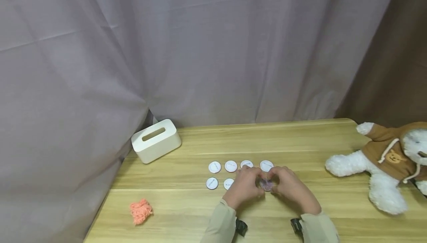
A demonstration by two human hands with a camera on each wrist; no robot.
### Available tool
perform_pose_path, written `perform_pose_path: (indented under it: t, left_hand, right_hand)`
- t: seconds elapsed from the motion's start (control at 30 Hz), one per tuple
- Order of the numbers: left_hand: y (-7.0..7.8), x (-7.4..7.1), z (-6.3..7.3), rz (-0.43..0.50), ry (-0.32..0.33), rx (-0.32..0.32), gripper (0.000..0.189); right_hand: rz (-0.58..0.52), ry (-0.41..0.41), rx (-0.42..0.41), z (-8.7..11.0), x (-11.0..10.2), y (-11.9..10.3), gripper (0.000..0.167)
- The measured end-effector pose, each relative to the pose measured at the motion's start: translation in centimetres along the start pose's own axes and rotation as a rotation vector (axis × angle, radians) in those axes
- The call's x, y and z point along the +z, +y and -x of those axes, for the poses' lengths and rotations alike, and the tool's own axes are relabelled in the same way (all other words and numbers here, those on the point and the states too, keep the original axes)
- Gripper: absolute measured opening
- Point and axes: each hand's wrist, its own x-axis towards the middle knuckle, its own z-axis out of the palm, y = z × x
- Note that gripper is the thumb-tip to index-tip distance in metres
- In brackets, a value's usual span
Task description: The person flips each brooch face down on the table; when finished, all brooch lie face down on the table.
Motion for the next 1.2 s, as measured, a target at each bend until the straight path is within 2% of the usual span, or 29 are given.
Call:
perform_pose_path:
  t: [0.17,0.33,0.6,0.87,1.2]
  left_hand:
    - [0.0,0.6,-0.2,-0.005,-0.011,-0.010,0.043]
    - [0.0,1.0,-0.3,-0.024,-0.021,-0.016,0.035]
    - [0.3,0.8,-0.2,-0.091,0.002,0.000,0.029]
    - [0.2,0.6,-0.1,-0.023,-0.012,-0.016,0.016]
    - [0.1,-0.5,-0.4,-0.008,0.017,0.036,0.008]
  right_hand:
    - [0.008,-0.027,-0.034,-0.3,-0.1,0.4,0.037]
    - [0.023,-0.042,-0.073,-0.6,-0.2,0.6,0.036]
    - [0.079,-0.039,-0.123,-1.0,0.0,0.7,0.033]
    - [0.040,-0.059,-0.087,-0.7,-0.2,1.0,0.024]
    - [0.029,-0.084,-0.142,-0.9,-1.0,1.5,0.019]
